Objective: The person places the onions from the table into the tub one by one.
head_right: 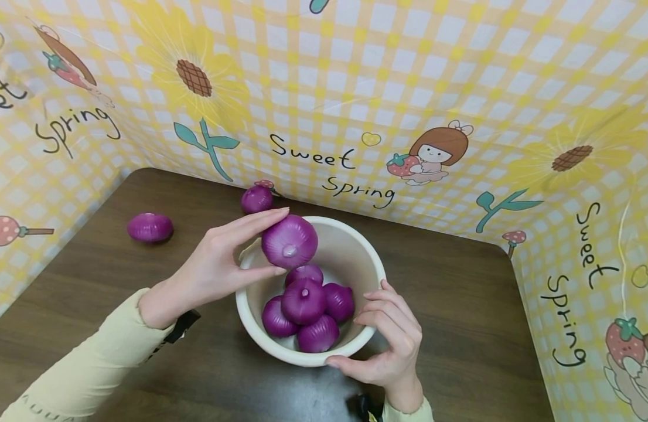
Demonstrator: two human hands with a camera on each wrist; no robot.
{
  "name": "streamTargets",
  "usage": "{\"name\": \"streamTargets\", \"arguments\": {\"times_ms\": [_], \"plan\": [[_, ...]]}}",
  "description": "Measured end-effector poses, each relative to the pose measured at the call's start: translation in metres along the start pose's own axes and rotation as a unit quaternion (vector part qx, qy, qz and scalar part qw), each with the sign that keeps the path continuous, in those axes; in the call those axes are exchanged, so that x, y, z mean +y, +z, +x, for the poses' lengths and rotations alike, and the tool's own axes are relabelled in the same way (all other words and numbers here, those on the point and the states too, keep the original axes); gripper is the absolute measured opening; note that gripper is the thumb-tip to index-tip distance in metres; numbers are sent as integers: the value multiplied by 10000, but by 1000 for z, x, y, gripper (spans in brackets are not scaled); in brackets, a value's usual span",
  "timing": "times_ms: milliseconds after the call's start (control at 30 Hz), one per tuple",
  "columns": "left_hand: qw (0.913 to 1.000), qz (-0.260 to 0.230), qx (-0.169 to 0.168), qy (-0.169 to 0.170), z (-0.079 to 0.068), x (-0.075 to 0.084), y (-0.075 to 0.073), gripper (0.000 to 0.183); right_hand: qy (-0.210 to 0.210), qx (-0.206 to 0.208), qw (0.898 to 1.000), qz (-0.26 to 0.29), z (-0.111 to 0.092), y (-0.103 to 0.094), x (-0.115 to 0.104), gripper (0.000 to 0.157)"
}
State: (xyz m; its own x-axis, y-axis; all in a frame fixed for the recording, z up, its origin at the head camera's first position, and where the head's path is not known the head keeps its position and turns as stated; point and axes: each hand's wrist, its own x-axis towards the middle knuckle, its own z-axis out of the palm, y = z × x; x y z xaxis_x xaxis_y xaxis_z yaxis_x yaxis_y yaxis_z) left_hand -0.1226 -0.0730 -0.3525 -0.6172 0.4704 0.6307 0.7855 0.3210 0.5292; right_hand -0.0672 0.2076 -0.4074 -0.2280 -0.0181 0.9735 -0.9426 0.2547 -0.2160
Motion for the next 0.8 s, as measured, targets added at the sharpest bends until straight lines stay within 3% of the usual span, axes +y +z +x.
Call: {"name": "streamTargets", "arguments": {"times_ms": [267, 800], "plan": [[10000, -21, -95, 9, 1, -3, 3, 84, 11, -16, 10000, 21, 0, 0, 1, 61], [9979, -99, -606, -210, 8, 0, 7, 83, 53, -25, 10000, 11, 0, -1, 0, 61]]}}
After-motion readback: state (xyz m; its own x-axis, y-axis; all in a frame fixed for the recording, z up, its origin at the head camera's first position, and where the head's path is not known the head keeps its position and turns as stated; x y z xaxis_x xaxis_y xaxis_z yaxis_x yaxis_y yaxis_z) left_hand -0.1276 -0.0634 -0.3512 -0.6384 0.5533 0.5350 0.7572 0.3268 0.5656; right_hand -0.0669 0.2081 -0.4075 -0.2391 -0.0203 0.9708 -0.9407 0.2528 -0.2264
